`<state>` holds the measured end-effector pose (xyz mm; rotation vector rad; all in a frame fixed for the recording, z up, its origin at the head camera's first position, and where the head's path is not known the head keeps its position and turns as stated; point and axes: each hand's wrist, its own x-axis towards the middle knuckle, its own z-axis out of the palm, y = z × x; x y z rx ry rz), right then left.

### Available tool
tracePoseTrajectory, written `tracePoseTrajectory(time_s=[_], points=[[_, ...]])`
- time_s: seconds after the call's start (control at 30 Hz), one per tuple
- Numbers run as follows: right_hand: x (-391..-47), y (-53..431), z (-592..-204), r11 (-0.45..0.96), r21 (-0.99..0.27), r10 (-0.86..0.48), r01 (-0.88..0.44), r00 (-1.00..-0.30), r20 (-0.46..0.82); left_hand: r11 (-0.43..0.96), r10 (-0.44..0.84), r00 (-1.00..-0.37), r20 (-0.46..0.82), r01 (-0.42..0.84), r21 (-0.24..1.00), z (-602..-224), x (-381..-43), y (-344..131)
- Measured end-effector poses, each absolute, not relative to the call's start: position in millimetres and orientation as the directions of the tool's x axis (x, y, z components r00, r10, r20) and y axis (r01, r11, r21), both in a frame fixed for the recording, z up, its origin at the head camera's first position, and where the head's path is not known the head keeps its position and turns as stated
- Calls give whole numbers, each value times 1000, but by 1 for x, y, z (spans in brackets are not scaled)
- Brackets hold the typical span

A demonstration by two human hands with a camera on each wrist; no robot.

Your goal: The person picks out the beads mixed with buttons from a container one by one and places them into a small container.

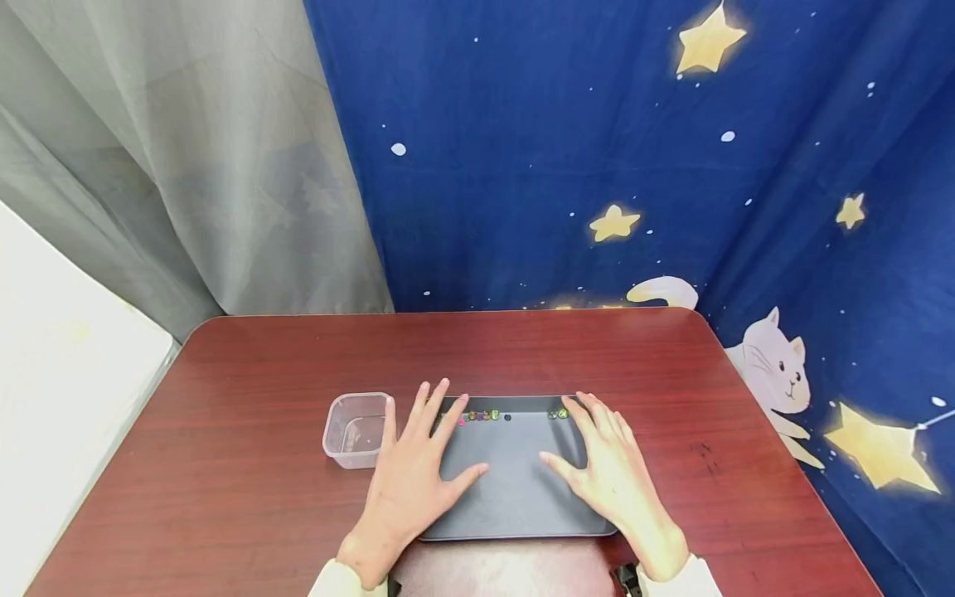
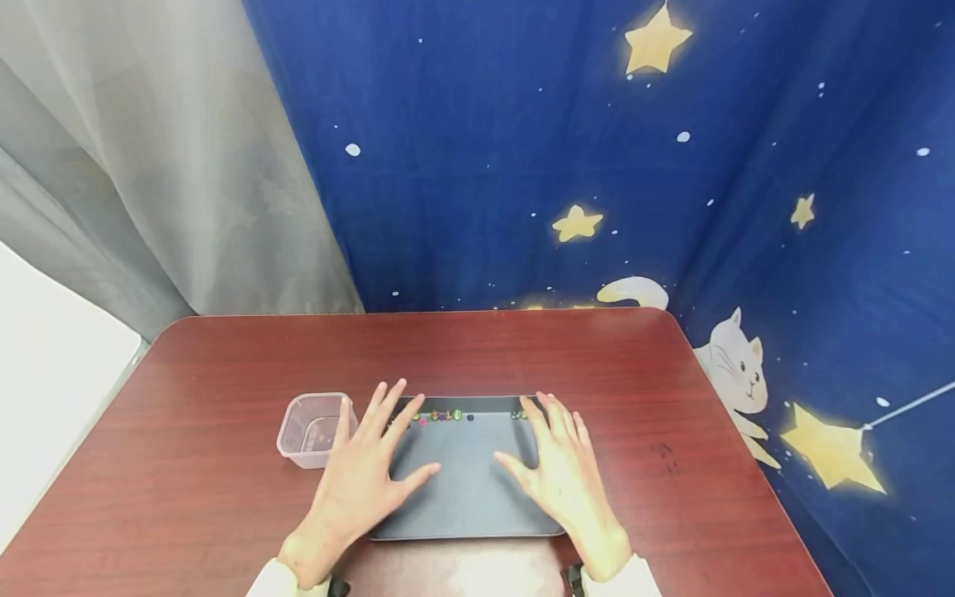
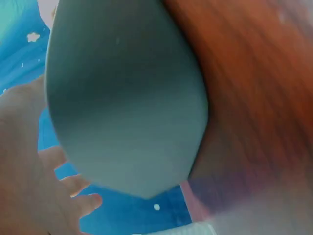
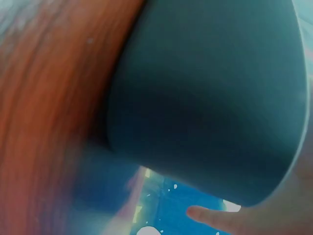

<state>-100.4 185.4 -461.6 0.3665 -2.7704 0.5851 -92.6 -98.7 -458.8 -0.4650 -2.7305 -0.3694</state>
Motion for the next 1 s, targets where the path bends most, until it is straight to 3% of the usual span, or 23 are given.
tracePoseTrajectory(time_s=[0.27,0.57,1.0], points=[[-104,188,-461,863,-331,-223,-382,-875,430,899,202,-868,454,348,266,-454,-97,-123],[-106,192,-462,874,-338,-205,-349,-896,395,908,131,-878,461,293,300,-454,-98,-155],[-111,198,-457,884,-364,-183,-293,-934,308,896,32,-950,312,165,411,-451,-99,-190]])
